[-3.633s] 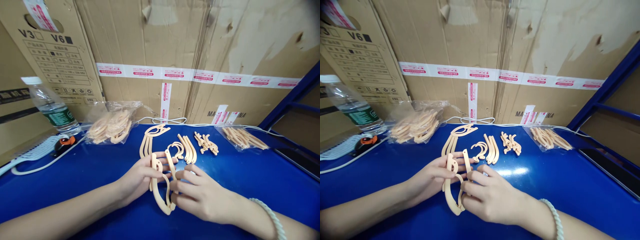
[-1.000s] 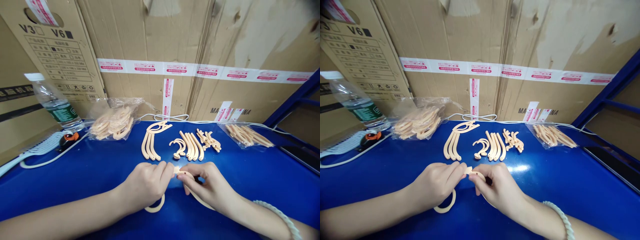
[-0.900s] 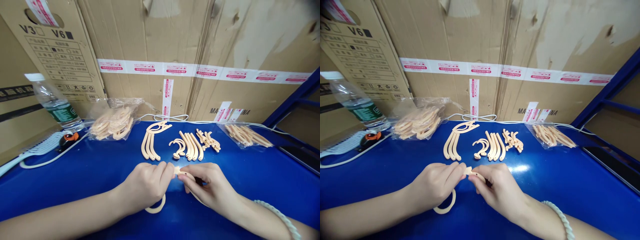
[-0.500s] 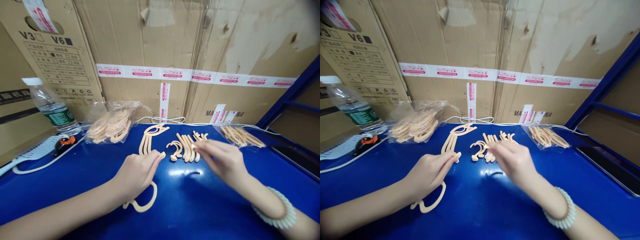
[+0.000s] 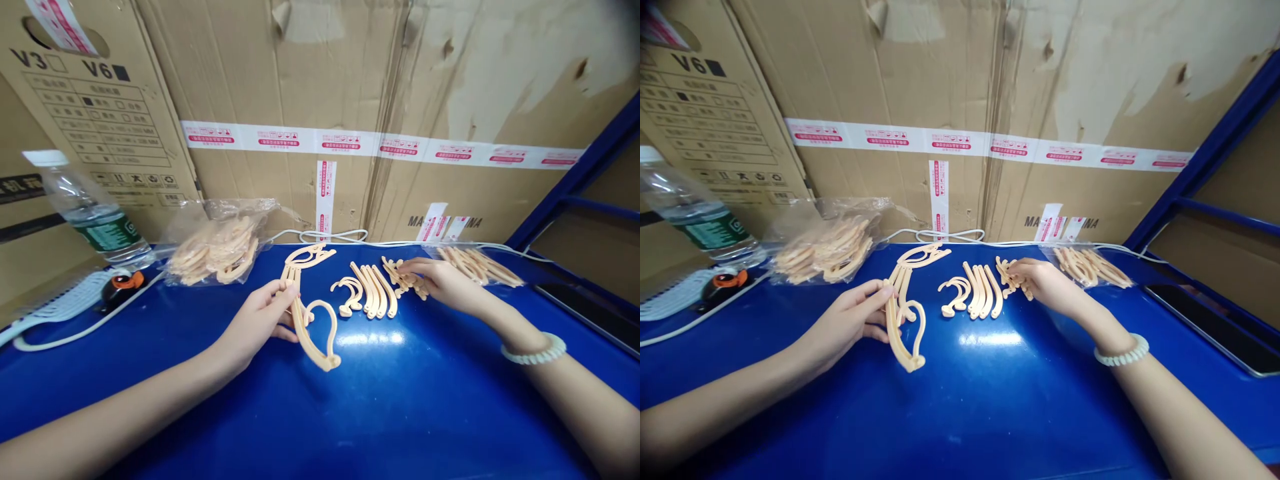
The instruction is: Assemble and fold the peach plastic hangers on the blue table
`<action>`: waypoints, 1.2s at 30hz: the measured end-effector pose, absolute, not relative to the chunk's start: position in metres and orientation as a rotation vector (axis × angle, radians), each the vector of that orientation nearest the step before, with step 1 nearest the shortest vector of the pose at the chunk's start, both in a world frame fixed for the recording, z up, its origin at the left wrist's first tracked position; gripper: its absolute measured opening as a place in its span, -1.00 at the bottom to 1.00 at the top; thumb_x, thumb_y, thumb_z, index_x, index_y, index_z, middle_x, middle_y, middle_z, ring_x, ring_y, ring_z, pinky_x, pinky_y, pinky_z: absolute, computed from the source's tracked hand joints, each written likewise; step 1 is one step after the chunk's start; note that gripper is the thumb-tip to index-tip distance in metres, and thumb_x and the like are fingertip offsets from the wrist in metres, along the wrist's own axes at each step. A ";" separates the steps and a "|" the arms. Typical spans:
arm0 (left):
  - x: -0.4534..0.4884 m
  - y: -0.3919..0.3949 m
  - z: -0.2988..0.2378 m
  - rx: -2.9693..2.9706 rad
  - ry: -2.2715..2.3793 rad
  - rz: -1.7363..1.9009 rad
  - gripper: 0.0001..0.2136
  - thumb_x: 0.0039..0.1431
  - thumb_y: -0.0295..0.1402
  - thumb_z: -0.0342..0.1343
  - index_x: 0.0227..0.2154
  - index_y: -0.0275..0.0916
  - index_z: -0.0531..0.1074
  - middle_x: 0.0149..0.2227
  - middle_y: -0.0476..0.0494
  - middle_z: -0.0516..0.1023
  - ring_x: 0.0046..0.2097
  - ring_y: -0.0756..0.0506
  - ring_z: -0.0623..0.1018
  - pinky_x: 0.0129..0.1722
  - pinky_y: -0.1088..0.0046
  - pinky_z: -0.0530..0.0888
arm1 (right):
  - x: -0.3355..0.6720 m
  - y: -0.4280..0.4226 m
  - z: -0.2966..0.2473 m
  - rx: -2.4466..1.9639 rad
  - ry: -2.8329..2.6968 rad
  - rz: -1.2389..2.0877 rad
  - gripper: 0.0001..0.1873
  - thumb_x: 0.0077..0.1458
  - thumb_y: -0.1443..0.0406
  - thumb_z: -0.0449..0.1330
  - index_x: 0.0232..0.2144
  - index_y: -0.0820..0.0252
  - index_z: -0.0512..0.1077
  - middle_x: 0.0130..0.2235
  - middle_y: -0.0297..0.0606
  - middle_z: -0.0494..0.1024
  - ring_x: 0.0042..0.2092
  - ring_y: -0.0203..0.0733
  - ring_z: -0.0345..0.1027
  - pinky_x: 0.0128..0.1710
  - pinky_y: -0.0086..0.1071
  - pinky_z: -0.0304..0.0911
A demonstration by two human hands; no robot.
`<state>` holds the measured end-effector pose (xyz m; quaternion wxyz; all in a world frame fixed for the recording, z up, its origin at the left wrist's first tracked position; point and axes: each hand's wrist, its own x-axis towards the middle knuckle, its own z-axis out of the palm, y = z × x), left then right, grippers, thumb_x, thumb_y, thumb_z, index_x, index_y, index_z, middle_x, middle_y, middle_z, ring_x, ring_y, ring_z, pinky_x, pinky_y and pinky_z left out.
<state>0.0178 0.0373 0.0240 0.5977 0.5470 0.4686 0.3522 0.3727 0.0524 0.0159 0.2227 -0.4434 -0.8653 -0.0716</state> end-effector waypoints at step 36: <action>0.021 -0.006 0.021 3.064 0.481 0.879 -0.73 0.28 -0.57 -0.14 -0.49 -0.25 0.34 -0.51 -0.04 0.44 -0.47 -0.06 0.38 -0.34 0.38 0.35 | 0.229 -0.042 0.017 -0.749 -2.468 -0.223 -0.65 0.41 0.26 -0.08 -0.34 0.22 0.42 -0.43 -0.33 0.39 -0.37 -0.22 0.20 -0.15 -0.23 -0.02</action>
